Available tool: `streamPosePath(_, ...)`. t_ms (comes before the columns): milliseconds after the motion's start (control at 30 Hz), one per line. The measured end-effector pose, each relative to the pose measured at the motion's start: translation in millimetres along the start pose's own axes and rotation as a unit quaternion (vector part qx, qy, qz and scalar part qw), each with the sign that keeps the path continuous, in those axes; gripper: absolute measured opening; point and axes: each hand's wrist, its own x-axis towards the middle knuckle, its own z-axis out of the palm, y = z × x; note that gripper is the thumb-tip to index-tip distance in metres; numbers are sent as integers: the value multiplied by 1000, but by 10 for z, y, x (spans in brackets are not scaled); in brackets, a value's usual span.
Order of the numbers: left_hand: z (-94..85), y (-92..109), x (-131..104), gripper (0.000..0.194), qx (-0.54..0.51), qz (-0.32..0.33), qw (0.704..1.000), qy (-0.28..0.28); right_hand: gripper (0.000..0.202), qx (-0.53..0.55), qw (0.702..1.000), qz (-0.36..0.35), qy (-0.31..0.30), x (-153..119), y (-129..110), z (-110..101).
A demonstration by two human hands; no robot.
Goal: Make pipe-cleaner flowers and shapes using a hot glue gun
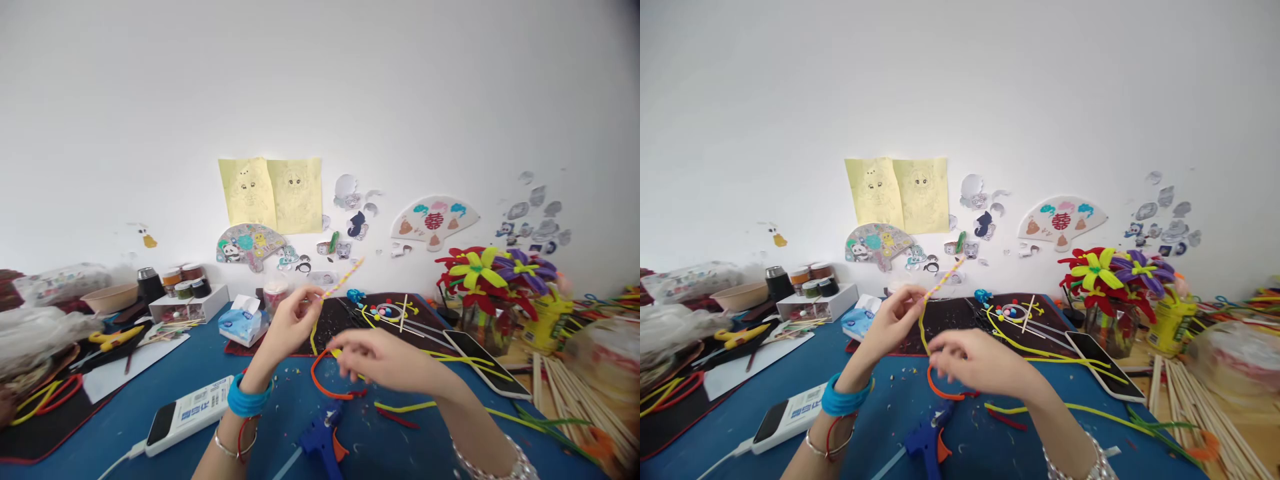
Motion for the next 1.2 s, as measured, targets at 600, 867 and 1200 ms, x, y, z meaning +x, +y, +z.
streamPosePath(600, 41, -202, 8, 37, 332, 271, 898, -95, 18, 426, 895, 4, 135, 301, 417, -153)
streamPosePath(867, 15, -69, -61, 23, 182, 257, 948, -53, 24, 464, 886, -15, 13, 279, 605, -259)
streamPosePath(1200, -21, 369, -224, 10, -38, 247, 968, -39, 52, 459, 860, 18, -220, -7, 41, 7)
